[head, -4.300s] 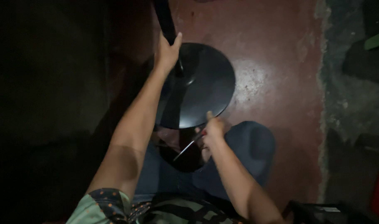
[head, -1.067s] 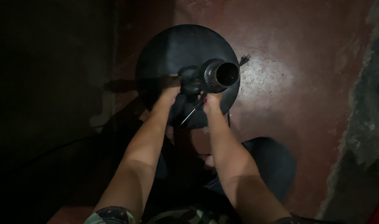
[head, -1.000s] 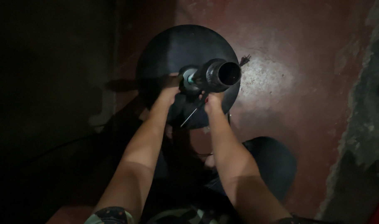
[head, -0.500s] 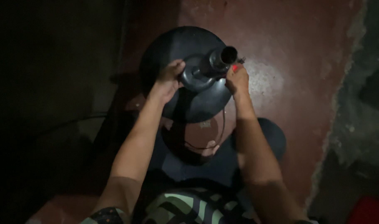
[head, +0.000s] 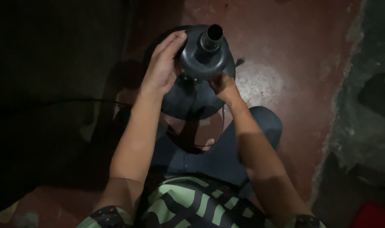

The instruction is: The person disassembles and reassembles parts of an electric fan. They remove the front grille, unscrew and detach the motor housing, then reattach components using a screwdriver. Later, they work on the fan base on the floor, adjusting and securing parts.

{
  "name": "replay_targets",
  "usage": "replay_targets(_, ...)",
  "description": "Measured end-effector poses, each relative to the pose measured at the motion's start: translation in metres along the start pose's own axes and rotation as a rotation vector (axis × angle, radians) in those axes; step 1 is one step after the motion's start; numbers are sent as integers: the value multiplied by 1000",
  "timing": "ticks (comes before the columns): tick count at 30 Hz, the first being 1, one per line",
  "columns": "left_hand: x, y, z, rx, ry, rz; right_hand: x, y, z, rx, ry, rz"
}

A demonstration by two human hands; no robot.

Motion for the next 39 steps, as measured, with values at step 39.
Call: replay_targets(39, -1, -18, -20, 185, -96, 83, 1, -35, 5, -178, -146, 369)
Point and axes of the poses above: each hand's wrist, its own x-axis towards the middle knuckle, its own z-axis out of the palm, y = z × x, the point moved 1 cm from there along x, towards the middle knuckle, and after that the axes turned 15 degrees about -y, right-handed, at the moved point
